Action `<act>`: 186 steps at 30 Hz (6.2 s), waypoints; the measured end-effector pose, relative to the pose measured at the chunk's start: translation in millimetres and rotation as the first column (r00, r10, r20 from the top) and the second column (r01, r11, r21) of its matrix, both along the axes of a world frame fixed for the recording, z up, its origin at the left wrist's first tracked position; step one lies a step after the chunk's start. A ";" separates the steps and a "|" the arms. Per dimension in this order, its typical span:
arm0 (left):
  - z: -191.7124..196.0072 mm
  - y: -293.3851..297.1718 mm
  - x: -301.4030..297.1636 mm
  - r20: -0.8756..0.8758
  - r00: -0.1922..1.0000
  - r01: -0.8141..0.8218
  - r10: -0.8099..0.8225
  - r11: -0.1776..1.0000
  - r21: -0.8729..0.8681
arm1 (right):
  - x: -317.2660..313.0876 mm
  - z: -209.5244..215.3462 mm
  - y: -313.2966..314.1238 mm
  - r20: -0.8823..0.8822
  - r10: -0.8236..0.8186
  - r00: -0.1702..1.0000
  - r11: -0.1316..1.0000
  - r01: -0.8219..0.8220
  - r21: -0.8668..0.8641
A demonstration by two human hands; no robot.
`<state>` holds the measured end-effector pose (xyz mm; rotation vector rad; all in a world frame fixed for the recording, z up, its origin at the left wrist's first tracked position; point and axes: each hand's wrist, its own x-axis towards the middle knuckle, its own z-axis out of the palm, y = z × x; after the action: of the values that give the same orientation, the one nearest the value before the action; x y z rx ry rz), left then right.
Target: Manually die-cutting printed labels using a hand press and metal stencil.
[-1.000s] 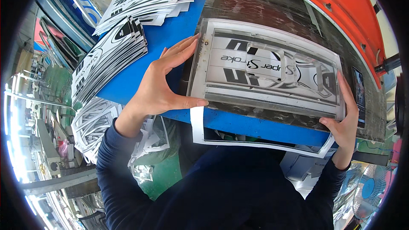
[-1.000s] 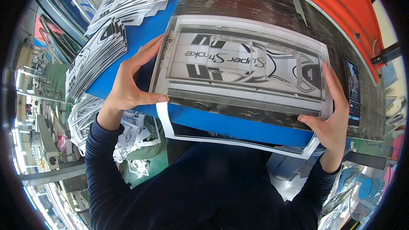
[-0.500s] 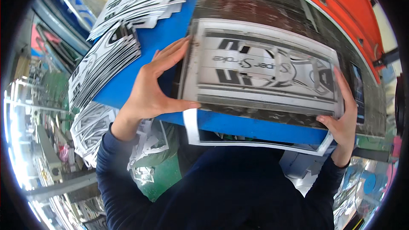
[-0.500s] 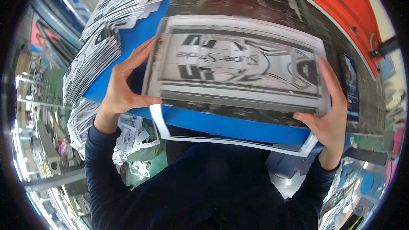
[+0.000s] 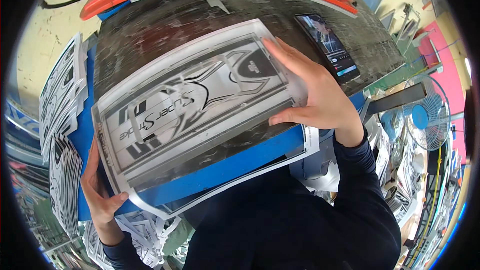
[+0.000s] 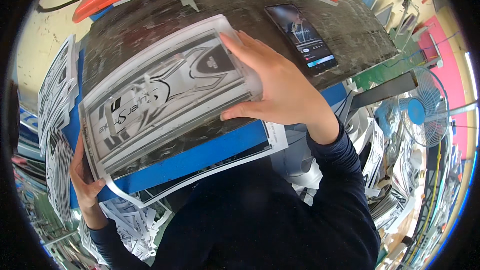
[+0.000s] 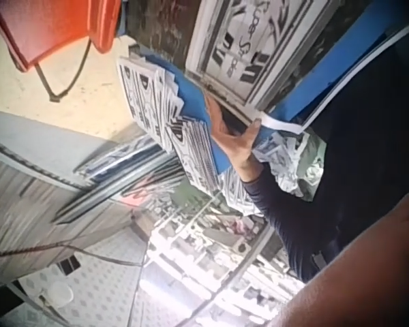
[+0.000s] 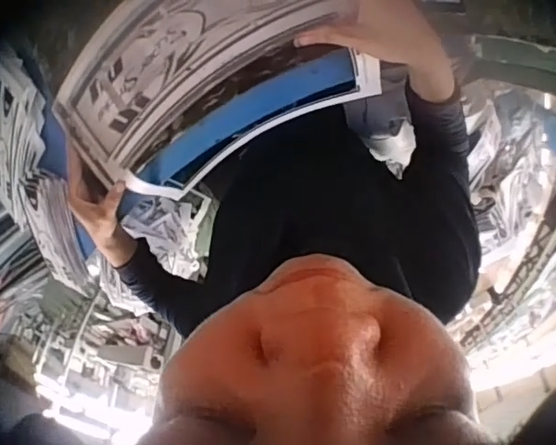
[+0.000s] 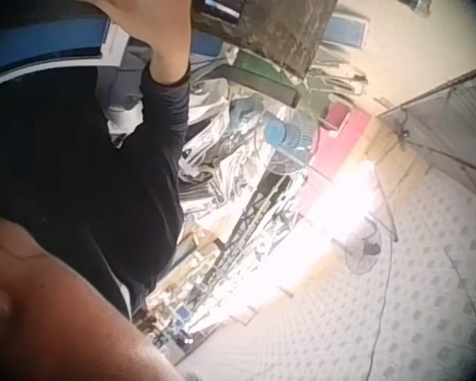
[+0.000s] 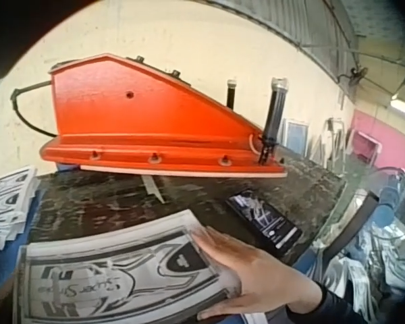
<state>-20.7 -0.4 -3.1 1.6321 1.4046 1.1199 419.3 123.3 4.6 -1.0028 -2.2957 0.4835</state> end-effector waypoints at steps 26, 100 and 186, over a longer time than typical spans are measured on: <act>2.7 1.4 2.7 0.071 0.997 0.001 0.004 0.998 -0.058 | -2.0 -1.9 -0.7 0.035 -0.030 0.999 0.999 0.029 0.020; 4.9 4.6 3.5 -0.066 0.998 0.001 0.007 0.992 0.127 | 11.3 17.3 6.0 -0.013 0.099 0.995 0.992 -0.100 -0.077; 108.5 -44.3 25.6 0.024 0.489 -0.381 0.872 0.189 0.905 | 11.4 138.6 30.5 -0.248 0.251 0.936 0.635 0.034 0.772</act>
<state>4.8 -44.7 105.4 2.0981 2.3287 2.3209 430.7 153.8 143.2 -0.3026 -1.9290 -0.2881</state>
